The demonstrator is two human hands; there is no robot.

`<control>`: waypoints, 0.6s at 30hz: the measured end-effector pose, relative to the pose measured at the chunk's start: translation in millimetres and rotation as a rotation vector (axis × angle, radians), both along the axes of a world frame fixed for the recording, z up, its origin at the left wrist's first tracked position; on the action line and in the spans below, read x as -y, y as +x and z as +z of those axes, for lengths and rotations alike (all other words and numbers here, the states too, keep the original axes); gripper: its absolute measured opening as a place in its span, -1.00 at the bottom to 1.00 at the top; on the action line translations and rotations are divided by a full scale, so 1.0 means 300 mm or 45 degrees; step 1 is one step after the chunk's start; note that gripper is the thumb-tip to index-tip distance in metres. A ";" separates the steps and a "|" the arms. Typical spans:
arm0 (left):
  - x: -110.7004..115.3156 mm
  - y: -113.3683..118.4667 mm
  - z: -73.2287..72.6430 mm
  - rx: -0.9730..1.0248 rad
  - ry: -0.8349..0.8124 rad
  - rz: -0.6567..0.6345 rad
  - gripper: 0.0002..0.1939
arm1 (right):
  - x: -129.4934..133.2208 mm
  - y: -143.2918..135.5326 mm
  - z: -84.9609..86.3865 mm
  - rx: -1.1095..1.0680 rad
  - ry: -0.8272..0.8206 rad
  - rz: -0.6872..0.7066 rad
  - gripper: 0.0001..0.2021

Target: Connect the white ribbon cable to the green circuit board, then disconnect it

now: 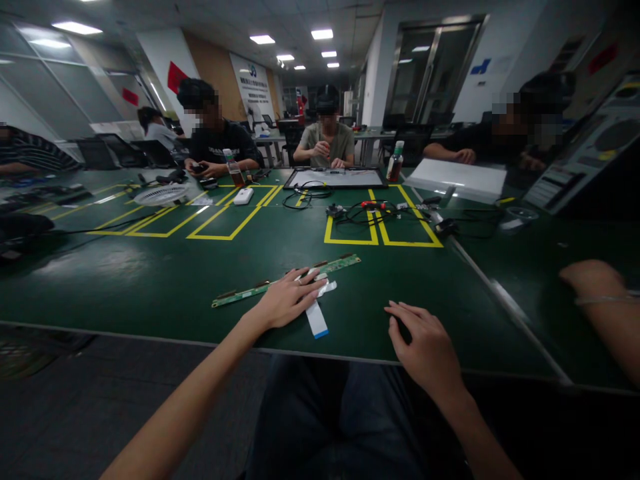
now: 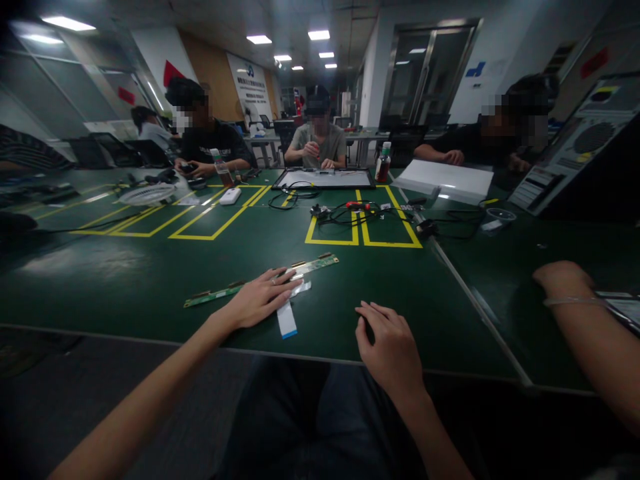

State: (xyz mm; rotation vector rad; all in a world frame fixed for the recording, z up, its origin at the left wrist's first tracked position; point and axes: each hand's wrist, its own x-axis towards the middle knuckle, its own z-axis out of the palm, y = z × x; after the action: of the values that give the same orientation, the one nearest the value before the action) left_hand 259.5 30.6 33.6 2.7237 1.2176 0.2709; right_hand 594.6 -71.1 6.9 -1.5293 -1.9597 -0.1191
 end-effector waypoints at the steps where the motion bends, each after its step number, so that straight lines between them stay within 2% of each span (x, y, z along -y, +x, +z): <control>1: -0.007 -0.048 -0.003 -0.013 0.003 0.070 -0.43 | 0.000 0.000 0.001 -0.002 -0.001 0.003 -0.73; 4: -0.023 -0.226 -0.011 -0.081 0.013 0.336 -0.38 | 0.001 -0.001 0.003 -0.007 -0.009 0.009 -0.73; 7: -0.020 -0.439 -0.025 -0.159 0.003 0.609 -0.33 | 0.001 0.000 0.003 -0.017 -0.005 0.004 -0.73; 13: 0.028 -0.845 -0.062 -0.226 -0.045 0.988 -0.27 | 0.000 0.003 -0.007 -0.008 -0.010 -0.002 -0.73; 16: 0.048 -0.985 -0.070 -0.239 -0.095 1.131 -0.26 | -0.002 0.004 -0.010 0.002 0.002 0.007 -0.73; 18: 0.056 -1.040 -0.071 -0.230 -0.109 1.201 -0.29 | -0.003 0.005 -0.011 -0.001 0.013 0.007 -0.74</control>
State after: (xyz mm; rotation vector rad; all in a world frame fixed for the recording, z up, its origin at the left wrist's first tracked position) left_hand -52.4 13.8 12.3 1.9302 2.4124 0.0536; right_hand 596.2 -70.2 3.8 -1.5174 -1.9596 -0.1263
